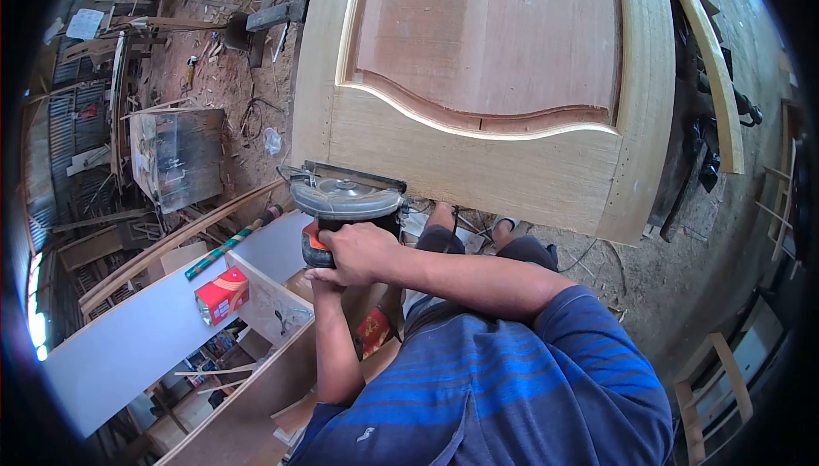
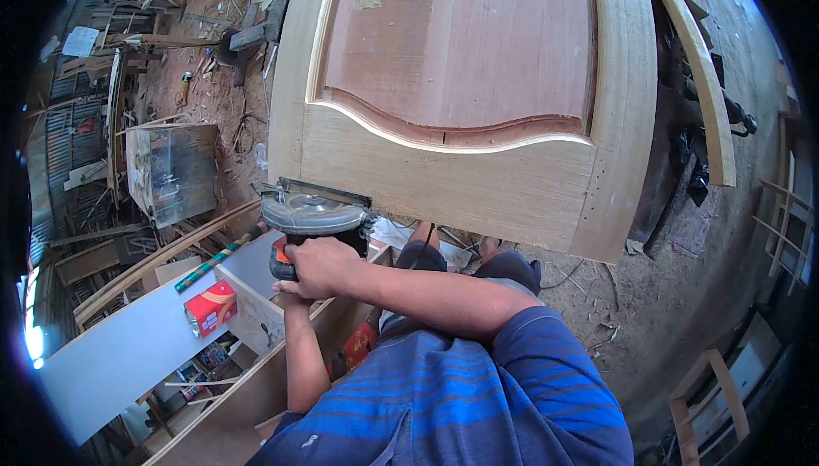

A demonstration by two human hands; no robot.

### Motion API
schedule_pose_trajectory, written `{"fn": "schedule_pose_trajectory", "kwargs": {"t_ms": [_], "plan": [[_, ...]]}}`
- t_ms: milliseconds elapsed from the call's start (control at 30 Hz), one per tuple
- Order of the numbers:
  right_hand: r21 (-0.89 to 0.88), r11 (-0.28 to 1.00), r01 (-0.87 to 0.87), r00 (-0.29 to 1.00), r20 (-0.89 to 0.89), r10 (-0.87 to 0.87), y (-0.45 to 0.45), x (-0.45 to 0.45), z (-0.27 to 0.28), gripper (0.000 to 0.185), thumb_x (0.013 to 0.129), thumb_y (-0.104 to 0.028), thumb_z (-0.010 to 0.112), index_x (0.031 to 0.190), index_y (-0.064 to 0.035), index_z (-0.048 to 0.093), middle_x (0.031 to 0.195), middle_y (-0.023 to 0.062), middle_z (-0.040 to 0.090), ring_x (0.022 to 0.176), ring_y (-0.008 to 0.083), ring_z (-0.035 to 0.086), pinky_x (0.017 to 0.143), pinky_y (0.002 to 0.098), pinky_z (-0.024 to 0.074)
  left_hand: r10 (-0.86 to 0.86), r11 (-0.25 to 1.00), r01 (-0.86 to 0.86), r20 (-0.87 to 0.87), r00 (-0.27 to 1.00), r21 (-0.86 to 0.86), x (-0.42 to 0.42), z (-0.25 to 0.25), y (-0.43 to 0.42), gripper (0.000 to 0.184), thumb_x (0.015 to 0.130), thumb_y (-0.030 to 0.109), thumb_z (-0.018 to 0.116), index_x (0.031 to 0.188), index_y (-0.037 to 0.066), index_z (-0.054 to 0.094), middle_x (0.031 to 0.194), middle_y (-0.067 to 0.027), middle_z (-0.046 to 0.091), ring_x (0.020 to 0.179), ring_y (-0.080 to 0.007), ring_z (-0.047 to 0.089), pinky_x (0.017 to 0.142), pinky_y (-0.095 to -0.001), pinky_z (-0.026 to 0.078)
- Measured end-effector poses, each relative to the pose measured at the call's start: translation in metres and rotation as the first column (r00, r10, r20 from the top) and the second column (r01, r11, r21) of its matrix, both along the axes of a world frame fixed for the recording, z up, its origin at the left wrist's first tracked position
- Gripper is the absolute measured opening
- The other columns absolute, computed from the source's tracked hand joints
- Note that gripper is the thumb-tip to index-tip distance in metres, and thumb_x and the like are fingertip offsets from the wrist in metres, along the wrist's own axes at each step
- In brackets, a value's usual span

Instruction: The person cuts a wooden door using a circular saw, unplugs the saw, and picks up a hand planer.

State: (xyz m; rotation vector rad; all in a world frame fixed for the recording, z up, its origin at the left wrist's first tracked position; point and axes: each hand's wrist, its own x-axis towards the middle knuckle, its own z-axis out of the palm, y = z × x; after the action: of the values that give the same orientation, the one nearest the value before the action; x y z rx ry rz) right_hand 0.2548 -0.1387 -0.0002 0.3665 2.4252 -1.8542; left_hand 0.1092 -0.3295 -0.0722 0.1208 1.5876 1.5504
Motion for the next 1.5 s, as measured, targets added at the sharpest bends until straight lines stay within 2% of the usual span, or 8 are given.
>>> {"fn": "schedule_pose_trajectory", "kwargs": {"t_ms": [867, 1267, 1367, 1500], "plan": [[-0.016, 1.0, -0.002, 1.0, 0.015, 0.002, -0.002, -0.023, 0.0, 0.077, 0.093, -0.075, 0.065, 0.117, -0.0023, 0.068, 0.092, 0.0248, 0.076, 0.092, 0.0452, 0.076, 0.086, 0.0544, 0.0609, 0.012, 1.0, -0.012, 0.015, 1.0, -0.003, -0.019, 0.0, -0.003, 0.047, 0.105, 0.03, 0.061, 0.145, 0.007, 0.051, 0.138, -0.0087, 0.063, 0.123, -0.0218, 0.064, 0.106, -0.0407, 0.052], [-0.023, 1.0, 0.007, 1.0, 0.009, -0.007, -0.003, -0.034, -0.001, 0.069, 0.094, -0.066, 0.07, 0.121, -0.0022, 0.068, 0.094, 0.0255, 0.076, 0.092, 0.0456, 0.076, 0.085, 0.0548, 0.0608, 0.001, 1.0, -0.001, 0.028, 1.0, 0.003, -0.032, -0.002, -0.006, 0.046, 0.106, 0.031, 0.059, 0.144, 0.007, 0.052, 0.137, -0.0085, 0.064, 0.122, -0.0218, 0.065, 0.104, -0.0407, 0.053], [-0.044, 0.999, -0.026, 0.999, 0.04, 0.028, 0.003, -0.036, 0.006, 0.07, 0.093, -0.064, 0.072, 0.118, 0.0015, 0.068, 0.1, 0.0263, 0.077, 0.097, 0.045, 0.076, 0.09, 0.0532, 0.0601, 0.002, 1.0, -0.003, 0.032, 0.999, 0.006, -0.036, -0.002, -0.006, 0.045, 0.106, 0.032, 0.059, 0.144, 0.008, 0.052, 0.136, -0.0084, 0.064, 0.122, -0.0218, 0.065, 0.104, -0.0407, 0.053], [-0.044, 0.999, -0.028, 0.999, 0.044, 0.03, 0.001, -0.041, 0.005, 0.07, 0.093, -0.065, 0.071, 0.116, 0.0006, 0.068, 0.099, 0.0258, 0.077, 0.098, 0.0448, 0.075, 0.09, 0.0533, 0.0596, 0.003, 1.0, -0.003, 0.035, 0.999, 0.007, -0.04, -0.002, -0.008, 0.045, 0.107, 0.032, 0.059, 0.143, 0.008, 0.052, 0.136, -0.0084, 0.064, 0.121, -0.0219, 0.065, 0.104, -0.0408, 0.053]]}}
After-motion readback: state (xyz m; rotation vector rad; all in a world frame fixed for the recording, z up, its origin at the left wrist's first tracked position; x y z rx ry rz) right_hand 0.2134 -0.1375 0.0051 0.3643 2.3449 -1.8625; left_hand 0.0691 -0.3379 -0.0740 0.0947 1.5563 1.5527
